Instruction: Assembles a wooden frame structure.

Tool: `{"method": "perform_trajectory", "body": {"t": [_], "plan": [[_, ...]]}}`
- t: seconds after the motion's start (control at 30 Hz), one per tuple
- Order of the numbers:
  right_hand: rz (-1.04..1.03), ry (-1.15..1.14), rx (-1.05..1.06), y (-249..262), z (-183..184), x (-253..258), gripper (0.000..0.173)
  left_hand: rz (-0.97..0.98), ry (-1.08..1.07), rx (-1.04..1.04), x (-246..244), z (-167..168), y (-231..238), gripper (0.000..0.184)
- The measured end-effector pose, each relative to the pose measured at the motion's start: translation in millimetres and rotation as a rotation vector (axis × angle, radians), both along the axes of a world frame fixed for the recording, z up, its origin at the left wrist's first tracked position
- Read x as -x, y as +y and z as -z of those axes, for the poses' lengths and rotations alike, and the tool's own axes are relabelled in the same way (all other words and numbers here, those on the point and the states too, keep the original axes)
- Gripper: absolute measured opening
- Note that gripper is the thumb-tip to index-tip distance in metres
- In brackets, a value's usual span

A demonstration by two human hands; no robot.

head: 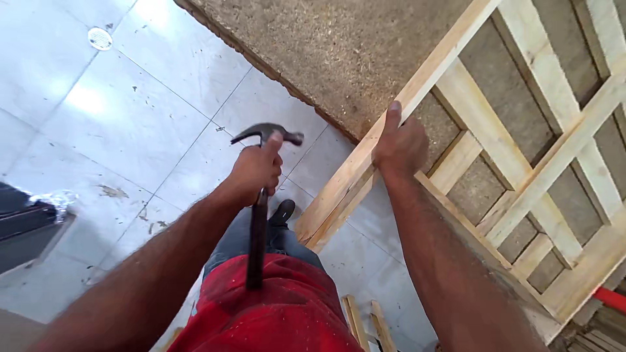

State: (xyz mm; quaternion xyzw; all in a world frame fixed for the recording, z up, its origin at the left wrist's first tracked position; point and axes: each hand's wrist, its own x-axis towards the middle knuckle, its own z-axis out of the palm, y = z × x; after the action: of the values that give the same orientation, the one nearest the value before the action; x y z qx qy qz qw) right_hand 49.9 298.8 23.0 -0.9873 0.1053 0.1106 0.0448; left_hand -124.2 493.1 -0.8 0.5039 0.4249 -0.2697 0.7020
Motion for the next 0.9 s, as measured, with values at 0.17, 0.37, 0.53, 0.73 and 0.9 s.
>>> {"method": "perform_trajectory", "body": {"t": [0.17,0.37,0.53,0.73,0.9], "plan": [[0.004,0.03,-0.013,-5.7,-2.6,1.9,0.081,0.418,-0.04,0.171,6.9,-19.1,-28.5,0.058],[-0.015,0.024,-0.043,-6.2,-3.4,-17.9,0.082,0.132,-0.085,0.1,-9.6,-29.9,16.6,0.055],[0.035,0.007,-0.026,1.8,-3.0,-43.2,0.083,0.218,-0.06,0.012,-34.6,-23.5,46.1,0.054],[-0.127,-0.213,-0.089,-10.4,3.6,-8.4,0.072,0.449,-0.049,0.026,-31.0,-19.0,26.4,0.056],[-0.221,-0.23,-0.19,-3.8,19.3,72.8,0.079,0.456,-0.05,0.048,-32.5,-18.4,22.0,0.055]]}}
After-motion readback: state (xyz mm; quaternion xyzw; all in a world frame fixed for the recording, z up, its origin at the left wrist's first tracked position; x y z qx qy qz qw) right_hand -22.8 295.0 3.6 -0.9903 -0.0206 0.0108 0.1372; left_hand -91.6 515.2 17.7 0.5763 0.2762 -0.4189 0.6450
